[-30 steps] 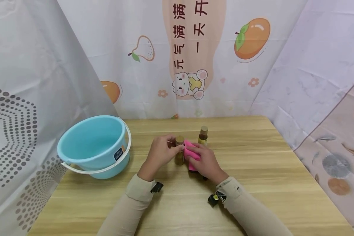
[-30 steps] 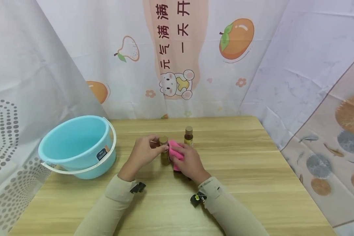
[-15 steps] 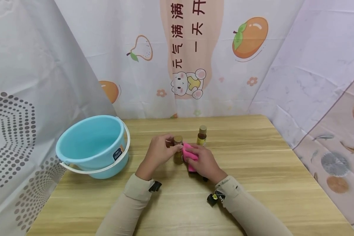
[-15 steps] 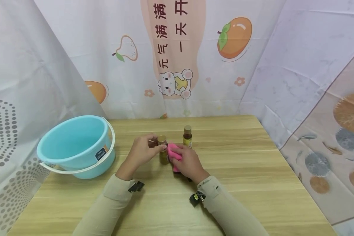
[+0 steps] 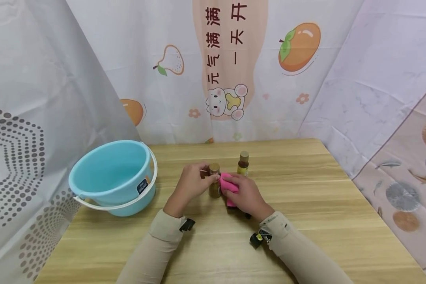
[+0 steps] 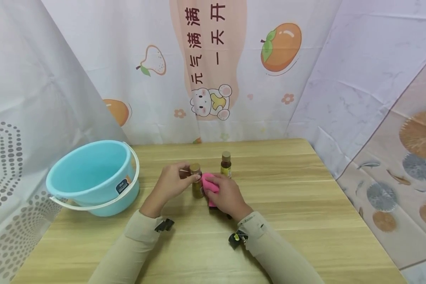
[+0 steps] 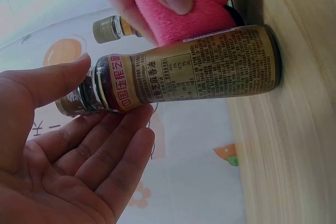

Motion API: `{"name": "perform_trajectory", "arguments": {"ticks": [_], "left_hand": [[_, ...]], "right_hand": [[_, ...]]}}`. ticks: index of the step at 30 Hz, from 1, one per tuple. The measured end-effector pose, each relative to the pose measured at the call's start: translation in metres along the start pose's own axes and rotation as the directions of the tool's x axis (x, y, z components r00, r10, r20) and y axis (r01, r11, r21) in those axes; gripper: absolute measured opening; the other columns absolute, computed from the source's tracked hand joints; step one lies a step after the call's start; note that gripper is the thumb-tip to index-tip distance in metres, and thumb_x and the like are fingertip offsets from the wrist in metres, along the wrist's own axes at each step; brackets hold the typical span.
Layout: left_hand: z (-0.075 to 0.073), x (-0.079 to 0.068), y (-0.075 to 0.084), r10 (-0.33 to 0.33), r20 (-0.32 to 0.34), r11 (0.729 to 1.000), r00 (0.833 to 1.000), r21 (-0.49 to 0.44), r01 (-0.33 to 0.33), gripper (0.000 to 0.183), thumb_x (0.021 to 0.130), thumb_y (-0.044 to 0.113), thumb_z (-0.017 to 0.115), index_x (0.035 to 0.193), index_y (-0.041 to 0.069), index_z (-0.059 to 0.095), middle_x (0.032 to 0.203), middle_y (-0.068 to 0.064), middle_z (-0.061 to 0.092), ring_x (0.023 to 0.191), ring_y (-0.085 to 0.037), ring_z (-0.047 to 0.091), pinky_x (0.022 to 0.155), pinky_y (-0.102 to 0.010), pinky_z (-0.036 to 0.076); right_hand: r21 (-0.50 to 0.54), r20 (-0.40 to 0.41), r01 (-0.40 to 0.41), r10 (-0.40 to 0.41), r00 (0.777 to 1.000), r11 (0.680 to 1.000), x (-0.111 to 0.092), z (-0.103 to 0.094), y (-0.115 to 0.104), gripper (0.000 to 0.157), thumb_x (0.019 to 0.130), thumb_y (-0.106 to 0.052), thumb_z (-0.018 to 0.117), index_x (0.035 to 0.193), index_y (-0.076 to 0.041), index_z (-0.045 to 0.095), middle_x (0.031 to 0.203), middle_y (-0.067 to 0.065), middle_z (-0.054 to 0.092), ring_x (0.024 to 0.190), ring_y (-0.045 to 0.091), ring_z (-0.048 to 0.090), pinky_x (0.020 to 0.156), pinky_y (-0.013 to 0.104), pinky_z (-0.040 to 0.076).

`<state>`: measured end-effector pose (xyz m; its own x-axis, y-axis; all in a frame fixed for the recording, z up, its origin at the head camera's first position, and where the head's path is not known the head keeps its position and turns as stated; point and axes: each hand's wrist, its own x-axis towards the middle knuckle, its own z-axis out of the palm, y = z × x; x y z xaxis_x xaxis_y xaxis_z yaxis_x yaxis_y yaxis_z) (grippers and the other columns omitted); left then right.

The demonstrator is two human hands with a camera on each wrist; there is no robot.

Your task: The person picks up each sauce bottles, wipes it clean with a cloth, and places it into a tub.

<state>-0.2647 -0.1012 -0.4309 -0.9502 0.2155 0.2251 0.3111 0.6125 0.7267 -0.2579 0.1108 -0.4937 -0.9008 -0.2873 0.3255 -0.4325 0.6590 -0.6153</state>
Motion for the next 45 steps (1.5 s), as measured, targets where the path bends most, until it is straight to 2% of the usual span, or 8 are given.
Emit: {"name": "perform_trajectory", "arguments": {"ticks": [3,8,14,22,24,27,34,45], "left_hand": [[0.0,0.0,0.0,-0.004,0.002,1.0,1.0,-0.005,0.004,0.016,0.092,0.034,0.081,0.101,0.022,0.075,0.095,0.006,0.075,0.095,-0.017,0.076,0.081,-0.039,0.063],[0.0,0.0,0.001,0.005,-0.004,1.0,1.0,-0.008,-0.005,0.015,0.092,0.033,0.081,0.099,0.022,0.074,0.094,0.006,0.075,0.095,-0.018,0.076,0.081,-0.039,0.063],[-0.001,-0.001,-0.001,0.005,-0.01,1.0,1.0,0.003,-0.005,0.015,0.091,0.031,0.082,0.092,0.022,0.071,0.091,0.005,0.074,0.094,-0.019,0.076,0.079,-0.039,0.063],[-0.001,0.0,0.001,0.021,0.004,0.999,1.0,0.027,-0.021,0.015,0.092,0.035,0.08,0.094,0.022,0.072,0.093,0.005,0.075,0.093,-0.018,0.076,0.079,-0.039,0.063],[-0.001,0.002,0.002,0.025,0.005,0.999,1.0,0.03,-0.025,0.016,0.093,0.035,0.079,0.095,0.022,0.073,0.093,0.005,0.075,0.093,-0.018,0.075,0.078,-0.039,0.063],[-0.001,0.003,0.002,0.026,0.007,0.999,1.0,0.033,-0.026,0.016,0.093,0.035,0.079,0.094,0.021,0.073,0.092,0.005,0.074,0.093,-0.018,0.075,0.077,-0.038,0.063],[-0.001,0.002,0.001,0.003,0.01,1.0,1.0,0.017,-0.003,0.015,0.092,0.034,0.08,0.1,0.022,0.076,0.095,0.005,0.075,0.093,-0.018,0.075,0.08,-0.038,0.063],[-0.001,0.0,-0.001,-0.012,0.015,1.0,1.0,-0.019,0.013,0.021,0.092,0.033,0.08,0.109,0.021,0.077,0.099,0.005,0.076,0.095,-0.017,0.075,0.08,-0.037,0.063]], "right_hand": [[0.008,-0.021,0.001,-0.001,1.0,1.0,0.0,-0.002,-0.001,0.047,0.091,-0.027,0.08,0.136,-0.019,0.07,0.137,0.006,0.067,0.114,0.025,0.068,0.089,0.04,0.061],[0.047,-0.101,0.046,-0.041,0.994,0.998,0.001,-0.006,-0.004,0.047,0.09,-0.026,0.081,0.135,-0.019,0.071,0.136,0.008,0.068,0.114,0.027,0.068,0.084,0.04,0.062],[0.089,-0.167,0.093,-0.077,0.983,0.992,-0.001,-0.009,-0.009,0.045,0.091,-0.025,0.08,0.135,-0.018,0.07,0.143,0.012,0.063,0.117,0.029,0.068,0.082,0.037,0.063],[0.104,-0.298,0.223,-0.183,0.937,0.969,0.0,-0.012,-0.01,0.045,0.091,-0.021,0.082,0.134,-0.015,0.071,0.144,0.017,0.061,0.116,0.033,0.07,0.082,0.043,0.064],[0.1,-0.293,0.223,-0.185,0.938,0.97,0.001,-0.012,-0.009,0.045,0.091,-0.021,0.082,0.134,-0.016,0.071,0.144,0.017,0.061,0.117,0.033,0.069,0.083,0.043,0.064],[0.101,-0.26,0.196,-0.164,0.951,0.975,0.002,-0.012,-0.008,0.044,0.092,-0.02,0.081,0.134,-0.016,0.071,0.142,0.019,0.062,0.119,0.034,0.068,0.085,0.043,0.063],[0.071,-0.115,0.078,-0.07,0.991,0.994,0.0,-0.006,-0.003,0.045,0.093,-0.025,0.08,0.136,-0.018,0.07,0.141,0.014,0.065,0.123,0.036,0.065,0.093,0.046,0.061],[0.029,0.011,-0.007,0.007,1.0,1.0,-0.002,0.003,0.002,0.047,0.093,-0.027,0.08,0.137,-0.018,0.069,0.143,0.009,0.064,0.124,0.031,0.065,0.095,0.045,0.059]]}}
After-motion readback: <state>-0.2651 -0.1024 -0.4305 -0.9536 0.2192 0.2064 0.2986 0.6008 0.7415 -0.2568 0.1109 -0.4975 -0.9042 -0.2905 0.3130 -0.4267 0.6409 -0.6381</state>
